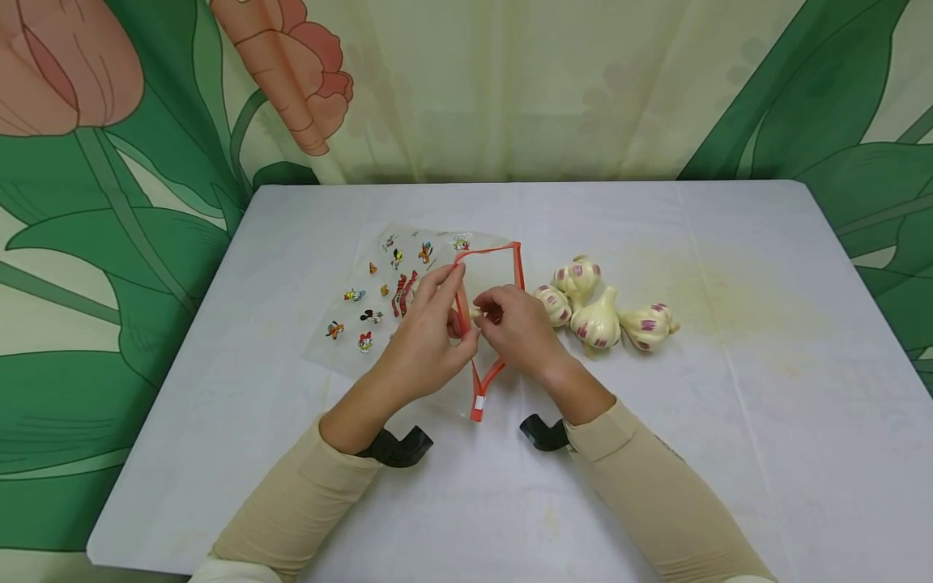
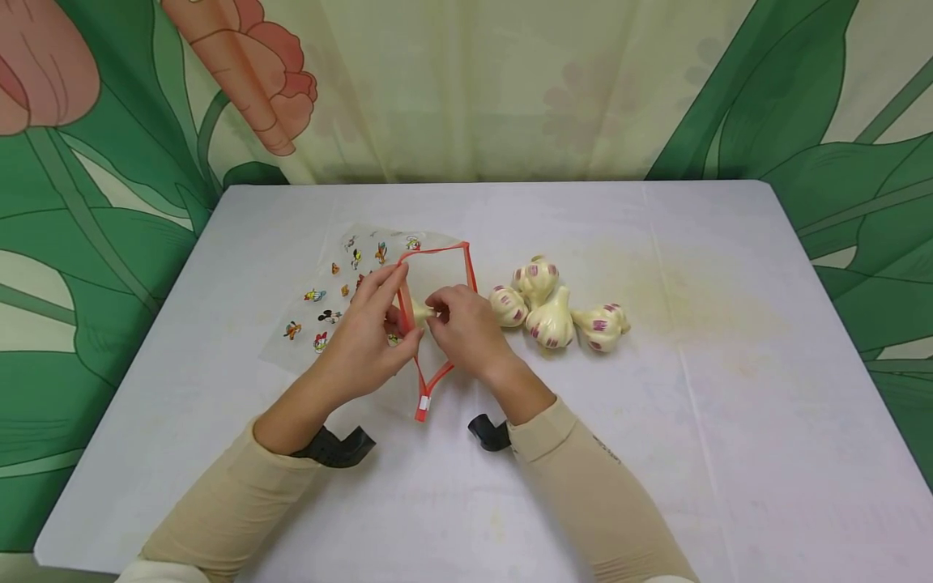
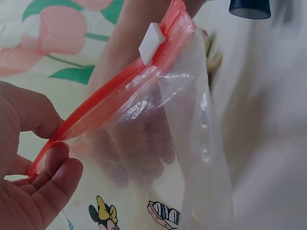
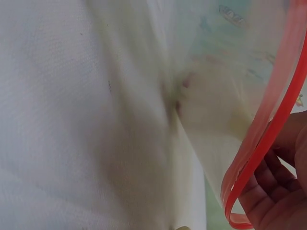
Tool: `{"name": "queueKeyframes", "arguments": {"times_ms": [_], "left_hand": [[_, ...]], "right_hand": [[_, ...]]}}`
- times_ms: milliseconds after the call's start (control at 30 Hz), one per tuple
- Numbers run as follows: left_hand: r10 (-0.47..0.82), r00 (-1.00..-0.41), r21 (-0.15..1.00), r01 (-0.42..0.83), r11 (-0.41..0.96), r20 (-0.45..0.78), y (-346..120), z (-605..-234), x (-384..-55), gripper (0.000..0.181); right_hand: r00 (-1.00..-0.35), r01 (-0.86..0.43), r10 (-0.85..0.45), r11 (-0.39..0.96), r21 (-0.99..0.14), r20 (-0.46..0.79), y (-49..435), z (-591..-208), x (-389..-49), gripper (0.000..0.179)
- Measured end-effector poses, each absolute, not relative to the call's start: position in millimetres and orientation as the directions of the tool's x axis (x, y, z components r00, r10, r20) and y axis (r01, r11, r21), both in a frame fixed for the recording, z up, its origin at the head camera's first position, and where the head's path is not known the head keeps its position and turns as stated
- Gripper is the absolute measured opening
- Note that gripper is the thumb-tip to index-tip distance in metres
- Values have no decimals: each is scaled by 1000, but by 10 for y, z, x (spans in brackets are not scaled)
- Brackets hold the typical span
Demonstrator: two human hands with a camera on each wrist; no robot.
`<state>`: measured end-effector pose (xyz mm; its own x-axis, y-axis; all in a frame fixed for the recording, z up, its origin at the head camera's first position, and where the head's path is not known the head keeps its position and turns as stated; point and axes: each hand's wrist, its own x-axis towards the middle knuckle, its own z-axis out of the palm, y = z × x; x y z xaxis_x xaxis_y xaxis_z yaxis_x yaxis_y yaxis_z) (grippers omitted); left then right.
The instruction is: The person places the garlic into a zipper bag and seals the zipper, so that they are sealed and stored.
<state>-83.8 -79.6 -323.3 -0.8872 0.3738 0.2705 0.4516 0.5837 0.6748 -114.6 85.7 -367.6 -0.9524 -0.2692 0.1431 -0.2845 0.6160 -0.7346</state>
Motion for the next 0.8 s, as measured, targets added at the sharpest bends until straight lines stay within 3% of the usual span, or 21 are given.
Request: {"name": "queueKeyframes", "arguments": {"times_ms": [800], "left_hand": [[372,-889,680,447,581,267,-804,-3239,-832,74]], "right_hand": [[-948,-206,-317,575,-792,17,761,-3691,-1242,30]]}}
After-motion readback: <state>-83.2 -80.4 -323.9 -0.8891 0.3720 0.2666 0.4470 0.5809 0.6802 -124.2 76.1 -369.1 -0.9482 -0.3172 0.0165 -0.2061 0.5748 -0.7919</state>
